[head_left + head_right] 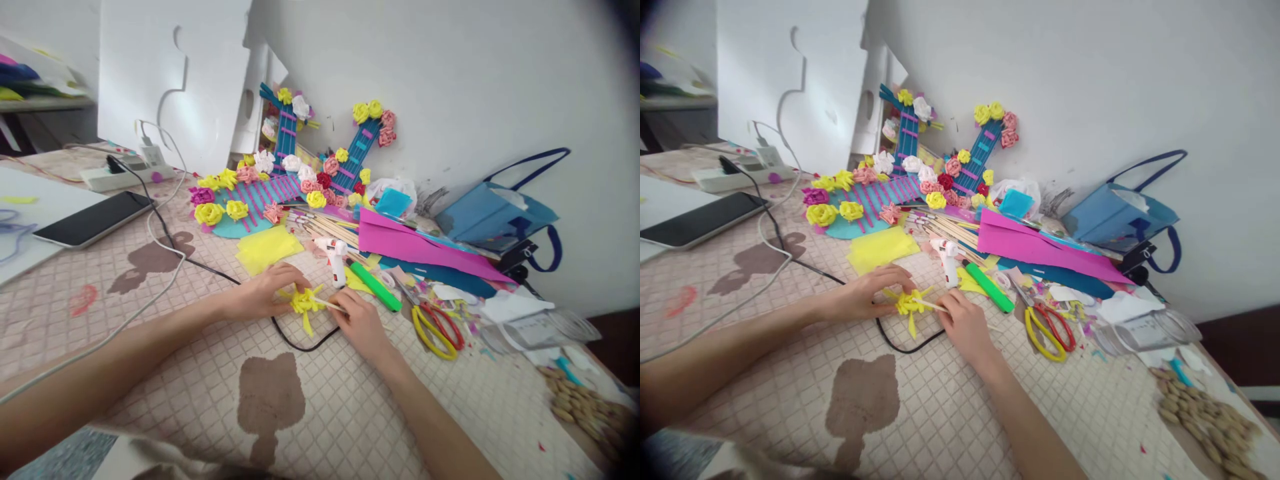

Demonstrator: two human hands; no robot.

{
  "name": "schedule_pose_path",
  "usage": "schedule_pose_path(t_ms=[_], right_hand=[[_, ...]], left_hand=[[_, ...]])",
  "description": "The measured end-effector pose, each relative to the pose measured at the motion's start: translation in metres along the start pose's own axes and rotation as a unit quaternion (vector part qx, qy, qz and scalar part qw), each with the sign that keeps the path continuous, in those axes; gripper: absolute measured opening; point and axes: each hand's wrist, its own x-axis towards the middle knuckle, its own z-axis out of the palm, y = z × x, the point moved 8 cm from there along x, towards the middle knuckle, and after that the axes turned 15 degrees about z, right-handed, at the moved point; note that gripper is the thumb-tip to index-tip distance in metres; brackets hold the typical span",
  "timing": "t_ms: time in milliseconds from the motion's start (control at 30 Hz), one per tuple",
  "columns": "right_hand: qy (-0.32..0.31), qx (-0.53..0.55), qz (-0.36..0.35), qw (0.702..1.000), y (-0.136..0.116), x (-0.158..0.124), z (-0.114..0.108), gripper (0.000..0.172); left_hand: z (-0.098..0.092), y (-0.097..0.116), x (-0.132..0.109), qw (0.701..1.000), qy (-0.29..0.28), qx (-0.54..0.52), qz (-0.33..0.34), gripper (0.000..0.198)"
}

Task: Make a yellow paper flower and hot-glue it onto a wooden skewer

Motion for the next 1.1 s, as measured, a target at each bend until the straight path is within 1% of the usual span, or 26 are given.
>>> schedule_pose_path(t_ms=[167,333,367,400,467,500,533,600,700,767,833,900,1000,1100], right_hand=[[-0.003,-0.006,0.002,1.000,0.002,0.000,0.003,0.009],[-0.004,0.001,0.001,1.000,0.001,-0.001,0.002,0.008],[0.000,0.003,0.003,1.000,0.001,-0.001,0.001,0.006],[0.006,0.005,0.006,1.000,0.001,-0.002,-0.001,0.007],[0.019,0.013,0.013,1.000,0.001,-0.004,-0.007,0.020],[0.026,0.019,0.017,0.999,0.001,-0.006,-0.010,0.023],[0.032,0.026,0.020,0.999,0.001,-0.008,-0.013,0.023],[0.046,0.038,0.025,0.998,-0.001,-0.012,-0.020,0.018],[0.060,0.037,0.004,0.997,-0.009,-0.019,-0.023,0.018],[0.048,0.028,-0.028,0.998,-0.017,-0.023,-0.018,0.018],[0.024,0.018,-0.051,0.998,-0.023,-0.025,-0.010,0.018],[0.005,0.004,-0.056,0.998,-0.024,-0.025,-0.002,0.018],[-0.003,-0.012,-0.057,0.998,-0.023,-0.024,0.003,0.018],[-0.005,-0.010,-0.062,0.998,-0.024,-0.023,0.004,0.017]], left_hand=[[0.001,-0.006,-0.001,1.000,0.013,0.019,-0.001,0.031],[0.000,-0.005,-0.001,1.000,0.012,0.025,-0.008,0.036],[0.000,-0.005,-0.002,1.000,0.008,0.026,-0.010,0.037],[0.000,-0.005,-0.002,1.000,0.003,0.027,-0.011,0.039],[0.000,-0.005,-0.004,1.000,-0.007,0.028,-0.010,0.044],[0.000,-0.005,-0.005,1.000,-0.011,0.028,-0.007,0.046],[0.000,-0.004,-0.005,1.000,-0.012,0.028,-0.004,0.048],[-0.002,-0.003,-0.005,1.000,-0.011,0.024,-0.001,0.051],[-0.005,0.003,-0.003,1.000,0.002,0.020,0.000,0.054],[-0.006,0.011,-0.001,1.000,0.005,0.024,0.002,0.055],[-0.004,0.020,0.000,0.999,0.004,0.039,0.007,0.052],[0.002,0.027,0.000,0.997,-0.013,0.077,0.006,0.044],[0.010,0.036,-0.003,0.987,-0.021,0.162,0.001,0.027],[0.016,0.044,-0.006,0.978,-0.017,0.207,-0.009,0.021]])
